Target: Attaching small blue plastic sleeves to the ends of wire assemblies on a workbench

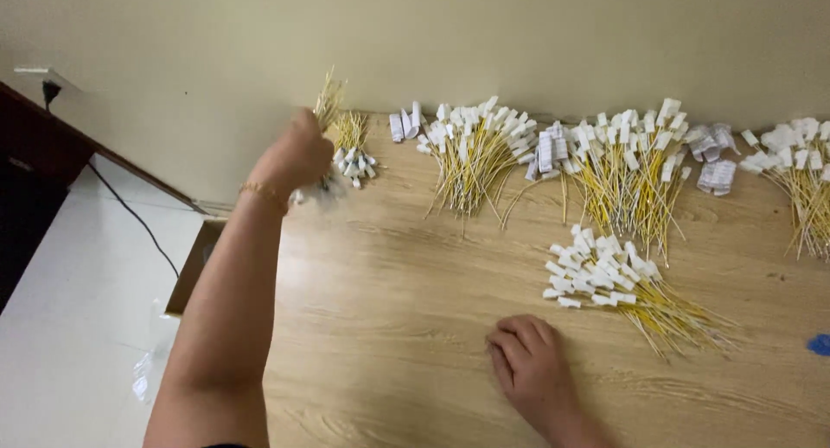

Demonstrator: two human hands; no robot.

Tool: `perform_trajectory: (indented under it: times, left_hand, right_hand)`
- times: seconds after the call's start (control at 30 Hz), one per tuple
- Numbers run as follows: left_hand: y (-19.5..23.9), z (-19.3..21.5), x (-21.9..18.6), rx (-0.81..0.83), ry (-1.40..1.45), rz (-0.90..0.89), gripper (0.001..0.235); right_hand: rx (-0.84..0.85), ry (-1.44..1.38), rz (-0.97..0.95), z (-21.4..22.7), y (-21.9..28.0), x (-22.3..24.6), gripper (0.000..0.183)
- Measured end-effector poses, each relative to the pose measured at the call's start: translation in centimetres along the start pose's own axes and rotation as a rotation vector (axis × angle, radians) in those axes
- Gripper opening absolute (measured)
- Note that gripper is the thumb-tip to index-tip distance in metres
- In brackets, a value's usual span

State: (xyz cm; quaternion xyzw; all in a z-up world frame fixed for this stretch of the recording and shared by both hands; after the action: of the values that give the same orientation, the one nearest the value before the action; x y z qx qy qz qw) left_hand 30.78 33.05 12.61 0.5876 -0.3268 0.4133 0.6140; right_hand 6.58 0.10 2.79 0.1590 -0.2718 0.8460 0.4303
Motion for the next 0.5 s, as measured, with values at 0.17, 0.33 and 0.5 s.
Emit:
perform_trajectory:
  times: [0.17,0.33,0.5]
  left_hand:
    - [-9.7,-2.1,2.2,0.100,1.689,0.111,0.036]
    - [-13.9,-0.6,0.1,0.249,1.663,0.103,0.043]
    - [-12.6,0.9,-2.4,0.320,1.788,0.250,0.050]
  right_hand:
    - [-0.047,0.005,0.063,0.0,-0.2,-0.1,0.012]
    - [-0.058,0.007,0.040,-0.5,-0.4,-0.8,0.010]
    - [0.014,-0.053,0.036,-0.8,-0.1,-1.1,0.011]
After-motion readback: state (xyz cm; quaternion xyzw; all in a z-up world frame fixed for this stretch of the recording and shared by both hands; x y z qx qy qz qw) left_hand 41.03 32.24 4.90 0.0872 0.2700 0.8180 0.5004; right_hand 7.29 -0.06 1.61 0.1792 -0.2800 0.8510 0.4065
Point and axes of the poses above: each hand's wrist, its own y-axis away from the middle knuckle, its own z-axis out of the back of the hand, x = y × z, the point moved 4 cm from there along -y, towards the middle knuckle, and after that the axes turned 14 degrees about x, right-handed, at the moved point
